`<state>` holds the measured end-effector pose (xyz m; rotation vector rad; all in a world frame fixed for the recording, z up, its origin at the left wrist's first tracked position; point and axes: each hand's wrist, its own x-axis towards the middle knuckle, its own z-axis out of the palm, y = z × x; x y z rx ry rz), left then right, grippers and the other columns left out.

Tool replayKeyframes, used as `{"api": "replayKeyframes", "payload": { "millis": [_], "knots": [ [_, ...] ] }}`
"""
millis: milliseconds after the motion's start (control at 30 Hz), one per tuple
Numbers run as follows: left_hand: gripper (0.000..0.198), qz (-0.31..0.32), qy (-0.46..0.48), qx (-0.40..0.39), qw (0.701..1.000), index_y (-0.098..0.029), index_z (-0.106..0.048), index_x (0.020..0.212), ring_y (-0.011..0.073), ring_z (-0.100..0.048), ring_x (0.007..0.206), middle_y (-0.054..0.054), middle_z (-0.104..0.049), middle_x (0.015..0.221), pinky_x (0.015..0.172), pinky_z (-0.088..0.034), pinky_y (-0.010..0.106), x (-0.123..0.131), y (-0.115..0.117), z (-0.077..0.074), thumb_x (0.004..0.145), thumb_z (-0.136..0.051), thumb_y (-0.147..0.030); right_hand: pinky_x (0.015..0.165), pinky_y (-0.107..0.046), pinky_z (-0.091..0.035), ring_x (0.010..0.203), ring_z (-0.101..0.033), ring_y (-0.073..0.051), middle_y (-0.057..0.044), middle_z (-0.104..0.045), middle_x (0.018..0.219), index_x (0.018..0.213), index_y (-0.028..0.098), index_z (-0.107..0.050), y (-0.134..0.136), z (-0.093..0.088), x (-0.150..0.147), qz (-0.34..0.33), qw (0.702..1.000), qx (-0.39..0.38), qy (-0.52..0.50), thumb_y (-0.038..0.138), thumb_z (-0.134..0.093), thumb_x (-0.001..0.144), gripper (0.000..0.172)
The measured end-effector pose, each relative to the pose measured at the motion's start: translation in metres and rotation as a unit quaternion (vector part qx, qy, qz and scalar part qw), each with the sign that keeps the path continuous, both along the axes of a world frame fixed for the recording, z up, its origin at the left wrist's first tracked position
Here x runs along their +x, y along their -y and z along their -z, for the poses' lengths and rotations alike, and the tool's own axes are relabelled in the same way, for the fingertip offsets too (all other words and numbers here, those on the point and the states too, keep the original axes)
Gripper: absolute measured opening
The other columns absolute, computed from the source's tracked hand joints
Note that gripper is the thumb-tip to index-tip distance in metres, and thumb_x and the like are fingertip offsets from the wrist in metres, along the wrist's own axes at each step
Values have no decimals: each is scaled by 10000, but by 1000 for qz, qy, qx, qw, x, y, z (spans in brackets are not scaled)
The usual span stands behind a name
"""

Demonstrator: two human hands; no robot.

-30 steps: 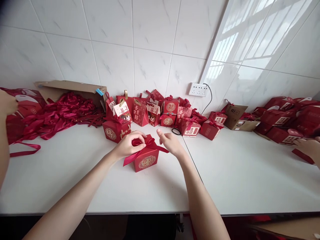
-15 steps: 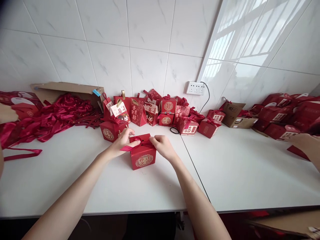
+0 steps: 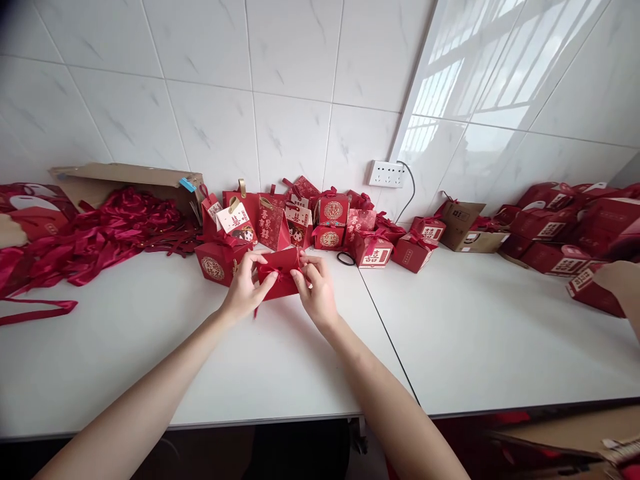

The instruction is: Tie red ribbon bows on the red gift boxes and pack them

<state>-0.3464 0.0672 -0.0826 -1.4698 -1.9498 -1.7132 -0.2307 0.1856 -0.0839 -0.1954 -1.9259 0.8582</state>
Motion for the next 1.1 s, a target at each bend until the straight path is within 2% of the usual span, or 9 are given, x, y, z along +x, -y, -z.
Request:
{"api": "replayKeyframes", "payload": {
  "millis": [67, 133, 300, 433, 600, 800, 900, 967, 1100],
  "knots": [
    [247, 37, 18, 24, 999, -223, -370, 922, 204, -502, 1157, 122, -473, 1258, 928, -439, 369, -1, -1, 4, 780, -548, -318, 722, -342, -527, 1003, -548, -223, -105, -536, 1051, 698, 220, -478, -3, 5, -1, -23, 999, 31, -7, 362, -465, 869, 223],
    [228, 38, 78, 41, 995, -229, -346, 879, 196, -522, 1124, 118, -479, 1247, 886, -462, 358, 0, -2, 7, 789, -527, -335, 719, -337, -547, 1002, -548, -212, -105, -514, 1064, 711, 216, -469, -6, 9, -2, -34, 999, 38, -9, 350, -470, 877, 213],
    [321, -134, 112, 20, 984, -206, -372, 604, 236, -503, 1093, 96, -520, 1071, 979, -377, 411, 7, -4, -1, 781, -536, -418, 762, -355, -566, 1005, -537, -200, -101, -474, 1101, 726, 210, -466, -8, 14, -4, -44, 998, 33, 8, 366, -456, 889, 225],
    [374, -153, 116, -28, 981, -195, -404, 485, 241, -541, 1013, 75, -562, 1009, 995, -358, 432, 11, -1, -11, 756, -553, -405, 759, -374, -568, 944, -550, -190, -102, -440, 1111, 730, 206, -475, -8, 16, -6, -51, 998, 10, 36, 406, -442, 887, 256],
    [297, -143, 92, -65, 983, -188, -487, 481, 237, -566, 992, 72, -572, 1022, 948, -416, 418, 13, 1, -16, 730, -561, -332, 709, -350, -569, 942, -543, -193, -103, -446, 1081, 697, 210, -462, -12, 16, -6, -43, 999, 3, 30, 404, -444, 877, 265],
    [164, -57, 31, -45, 997, -197, -544, 654, 220, -516, 1111, 76, -489, 1131, 843, -510, 335, 10, -2, -5, 762, -569, -318, 659, -333, -537, 1001, -520, -224, -105, -499, 1027, 680, 214, -487, -14, 11, -7, 15, 999, -44, 18, 423, -465, 843, 266],
    [141, -72, -8, -43, 996, -203, -500, 721, 215, -487, 1135, 81, -464, 1128, 860, -493, 343, 6, -3, 2, 818, -519, -304, 764, -358, -501, 969, -530, -217, -102, -534, 993, 662, 209, -494, -16, 7, -6, 29, 995, -92, 24, 437, -449, 842, 294],
    [117, -94, -26, -36, 995, -208, -472, 752, 198, -516, 1050, 78, -463, 1055, 846, -485, 337, 4, -4, 5, 840, -490, -284, 848, -369, -461, 966, -529, -213, -94, -564, 968, 622, 210, -469, -17, 4, -4, 16, 993, -114, 37, 440, -434, 848, 324],
    [121, -127, -30, -27, 991, -218, -414, 745, 165, -522, 823, 42, -452, 879, 773, -466, 312, 1, -6, 12, 850, -461, -257, 822, -348, -458, 966, -526, -216, -81, -588, 975, 624, 215, -445, -18, 2, -2, -14, 987, -142, 74, 487, -394, 853, 359]
  ]
}}
